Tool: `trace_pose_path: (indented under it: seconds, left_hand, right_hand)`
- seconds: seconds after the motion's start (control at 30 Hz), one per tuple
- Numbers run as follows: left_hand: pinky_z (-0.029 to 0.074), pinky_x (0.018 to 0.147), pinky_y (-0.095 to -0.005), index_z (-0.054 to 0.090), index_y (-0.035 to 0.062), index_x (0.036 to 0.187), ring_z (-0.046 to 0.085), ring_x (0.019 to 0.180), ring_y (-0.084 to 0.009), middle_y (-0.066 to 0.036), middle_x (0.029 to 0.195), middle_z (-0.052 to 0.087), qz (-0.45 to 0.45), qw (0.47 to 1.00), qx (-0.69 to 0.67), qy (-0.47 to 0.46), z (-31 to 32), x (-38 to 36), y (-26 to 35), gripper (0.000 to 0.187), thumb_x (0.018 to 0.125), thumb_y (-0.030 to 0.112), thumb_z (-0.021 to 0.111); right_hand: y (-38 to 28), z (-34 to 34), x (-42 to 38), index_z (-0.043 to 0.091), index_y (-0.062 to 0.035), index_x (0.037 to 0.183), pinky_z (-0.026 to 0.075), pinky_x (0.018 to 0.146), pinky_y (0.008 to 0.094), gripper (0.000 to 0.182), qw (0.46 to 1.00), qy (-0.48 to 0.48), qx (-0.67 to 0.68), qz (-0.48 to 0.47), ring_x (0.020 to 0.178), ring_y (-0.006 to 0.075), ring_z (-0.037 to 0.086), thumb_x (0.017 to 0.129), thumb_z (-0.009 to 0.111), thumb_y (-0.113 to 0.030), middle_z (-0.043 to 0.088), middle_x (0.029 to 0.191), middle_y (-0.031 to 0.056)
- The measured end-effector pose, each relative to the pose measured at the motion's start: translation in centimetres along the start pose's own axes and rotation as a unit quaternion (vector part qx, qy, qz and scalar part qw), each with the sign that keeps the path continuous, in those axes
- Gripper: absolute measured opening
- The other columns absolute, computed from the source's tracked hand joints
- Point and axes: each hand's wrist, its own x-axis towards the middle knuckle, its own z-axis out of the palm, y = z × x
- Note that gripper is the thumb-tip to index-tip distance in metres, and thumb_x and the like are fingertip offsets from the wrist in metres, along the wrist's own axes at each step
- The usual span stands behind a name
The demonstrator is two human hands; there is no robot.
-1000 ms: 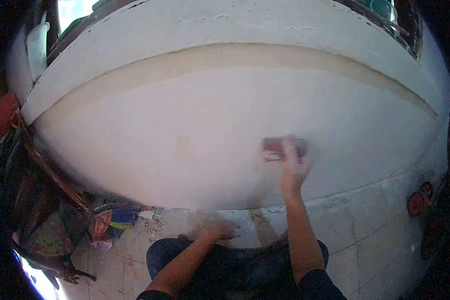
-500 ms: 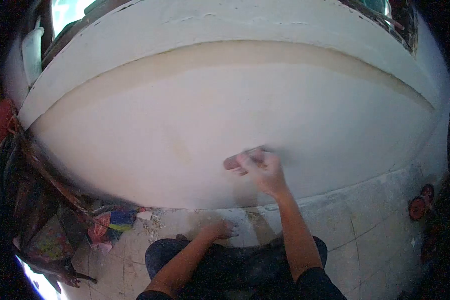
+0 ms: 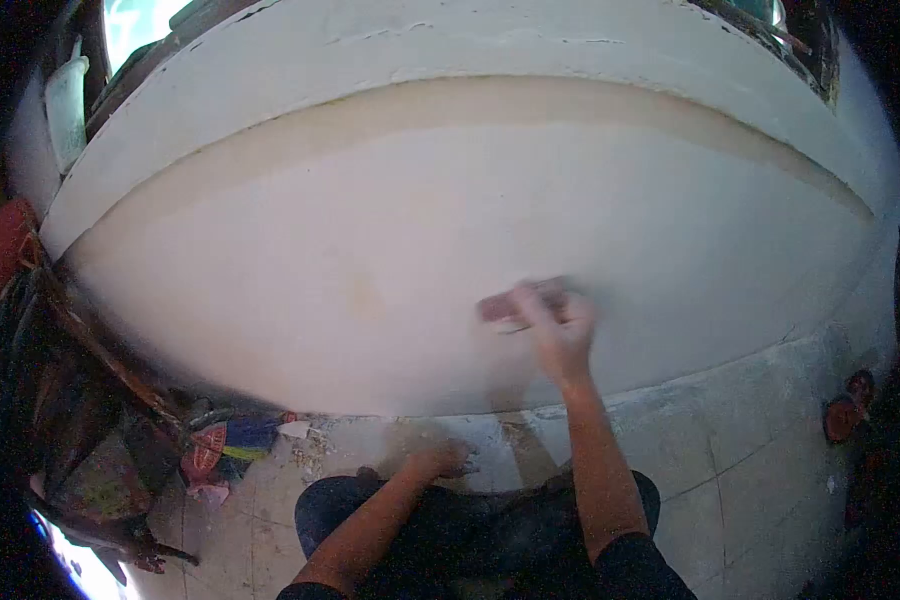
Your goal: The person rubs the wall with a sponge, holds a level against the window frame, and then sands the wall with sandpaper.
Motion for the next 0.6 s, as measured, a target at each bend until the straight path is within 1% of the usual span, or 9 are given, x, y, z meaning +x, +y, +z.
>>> trace_pose_path:
  seconds: [0.03,0.07,0.17,0.23,0.33,0.37,0.43,0.57,0.6]
  left_hand:
    - [0.042,0.113,-0.0499,0.056,0.0092,0.142,0.054,0.132,-0.0374,-0.019,0.144,0.057,-0.041,0.979,-0.129,-0.149,-1.4,1.6,-1.1,0.061,0.099,0.053,0.055]
    - [0.042,0.113,-0.0499,0.056,0.0090,0.142,0.055,0.131,-0.0370,-0.018,0.144,0.057,-0.079,0.919,-0.257,-0.289,-2.9,2.5,-1.5,0.062,0.099,0.054,0.056]
    - [0.041,0.113,-0.0499,0.057,0.0090,0.141,0.055,0.131,-0.0363,-0.018,0.144,0.057,-0.034,0.940,-0.217,-0.263,-0.8,2.9,-1.9,0.062,0.099,0.054,0.055]
    - [0.041,0.113,-0.0499,0.057,0.0089,0.141,0.055,0.131,-0.0365,-0.018,0.144,0.057,-0.043,0.935,-0.215,-0.278,-2.6,3.3,-1.4,0.062,0.099,0.054,0.055]
    - [0.041,0.113,-0.0500,0.057,0.0093,0.142,0.054,0.132,-0.0367,-0.017,0.145,0.056,-0.032,0.933,-0.206,-0.293,-2.6,3.4,-1.9,0.064,0.098,0.056,0.056]
    - [0.041,0.113,-0.0502,0.057,0.0099,0.142,0.054,0.132,-0.0368,-0.017,0.145,0.056,-0.014,0.934,-0.205,-0.291,-1.9,2.8,-2.0,0.065,0.097,0.057,0.056]
    - [0.041,0.113,-0.0508,0.057,0.0113,0.142,0.054,0.132,-0.0373,-0.017,0.145,0.057,-0.048,0.934,-0.214,-0.282,-5.5,2.2,-1.4,0.065,0.097,0.058,0.057]
    - [0.042,0.111,-0.0519,0.057,0.0160,0.143,0.056,0.130,-0.0384,-0.016,0.143,0.059,-0.056,0.944,-0.213,-0.246,-3.0,2.4,-1.7,0.064,0.095,0.059,0.059]
    - [0.042,0.111,-0.0519,0.057,0.0160,0.143,0.056,0.130,-0.0384,-0.016,0.143,0.059,-0.055,0.943,-0.213,-0.249,-4.0,2.3,-1.4,0.064,0.095,0.059,0.059]
  right_hand:
    - [-0.1,-0.2,0.1,0.071,0.0029,0.099,0.060,0.062,0.0341,0.021,0.993,0.099,0.050,-0.044,0.073,0.0170,0.070,0.099,0.066,-0.018,0.072,0.088,0.0096]
    - [0.1,-0.4,0.2,0.071,0.0029,0.099,0.060,0.062,0.0341,0.021,0.993,0.093,0.052,-0.043,0.073,0.0170,0.070,0.099,0.066,-0.018,0.072,0.088,0.0096]
    - [0.4,-0.7,0.4,0.072,0.0021,0.097,0.060,0.063,0.0329,0.020,0.977,0.179,0.092,-0.070,0.076,0.0168,0.070,0.100,0.065,-0.017,0.072,0.087,0.0087]
    - [0.2,-0.1,-0.2,0.072,0.0011,0.096,0.060,0.063,0.0333,0.020,0.999,-0.031,-0.007,0.031,0.074,0.0177,0.070,0.100,0.065,-0.017,0.072,0.087,0.0089]
    - [1.9,-0.2,0.4,0.072,0.0010,0.096,0.060,0.062,0.0335,0.019,0.995,-0.078,-0.063,-0.014,0.070,0.0186,0.071,0.099,0.066,-0.017,0.072,0.087,0.0093]
    - [2.1,-0.5,0.3,0.072,0.0010,0.096,0.060,0.062,0.0335,0.019,0.995,-0.076,-0.060,-0.011,0.070,0.0186,0.071,0.099,0.066,-0.017,0.072,0.087,0.0093]
    - [0.3,-0.2,0.5,0.073,0.0029,0.096,0.060,0.062,0.0327,0.021,0.986,0.134,0.093,-0.039,0.069,0.0181,0.071,0.099,0.066,-0.017,0.073,0.086,0.0094]
    - [0.8,-0.9,0.8,0.072,0.0034,0.096,0.060,0.061,0.0326,0.020,0.983,0.140,0.109,-0.052,0.071,0.0176,0.072,0.098,0.068,-0.016,0.073,0.085,0.0092]
    - [1.1,-1.1,0.5,0.072,0.0018,0.099,0.061,0.062,0.0334,0.020,0.997,0.040,0.064,-0.015,0.074,0.0189,0.073,0.099,0.067,-0.017,0.074,0.088,0.0107]
